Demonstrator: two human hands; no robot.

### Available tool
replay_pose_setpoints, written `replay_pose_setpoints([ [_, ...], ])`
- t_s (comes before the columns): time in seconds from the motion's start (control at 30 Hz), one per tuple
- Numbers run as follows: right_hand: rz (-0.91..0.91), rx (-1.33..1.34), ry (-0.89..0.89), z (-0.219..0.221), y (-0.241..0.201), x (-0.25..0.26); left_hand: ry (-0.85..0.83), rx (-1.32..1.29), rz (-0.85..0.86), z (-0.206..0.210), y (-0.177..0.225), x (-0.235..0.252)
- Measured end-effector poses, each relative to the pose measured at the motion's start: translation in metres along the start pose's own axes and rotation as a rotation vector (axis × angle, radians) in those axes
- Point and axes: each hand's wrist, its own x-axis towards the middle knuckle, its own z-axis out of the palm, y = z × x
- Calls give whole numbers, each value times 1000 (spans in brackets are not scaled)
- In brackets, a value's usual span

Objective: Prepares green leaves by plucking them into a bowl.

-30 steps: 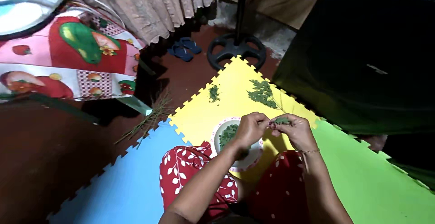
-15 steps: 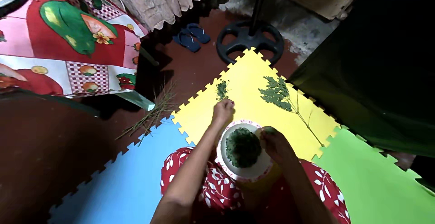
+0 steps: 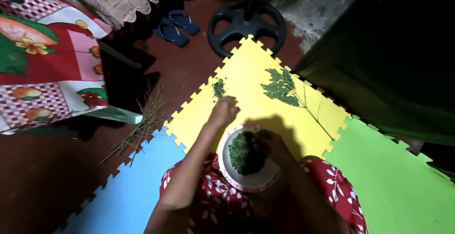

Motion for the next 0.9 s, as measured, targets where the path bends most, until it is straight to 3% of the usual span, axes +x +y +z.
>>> replay_pose_setpoints([
  [0.1,-9,1,-13,2,2,-5,-232,-156,124,14,34,-53],
  [0.17,-36,-4,-25,4,5,-11,-252,-147,156,27,46,-80],
  [0.37,-64,41,-154,6,12,-34,133,-113,275,66,48,-122],
  [0.5,-154,-117,-235,-2,13,-52,165,-497,-5,59,61,-134],
  [0.63,-387,-261,-107,-8,18,-58,125,-909,-208,55,69,-136],
  [0.77,-648,-246,-47,-7,32,-52,64,-859,-207,57,72,-140],
  [0.9,-717,-198,46,0,38,-48,46,-719,-194,57,73,-140],
])
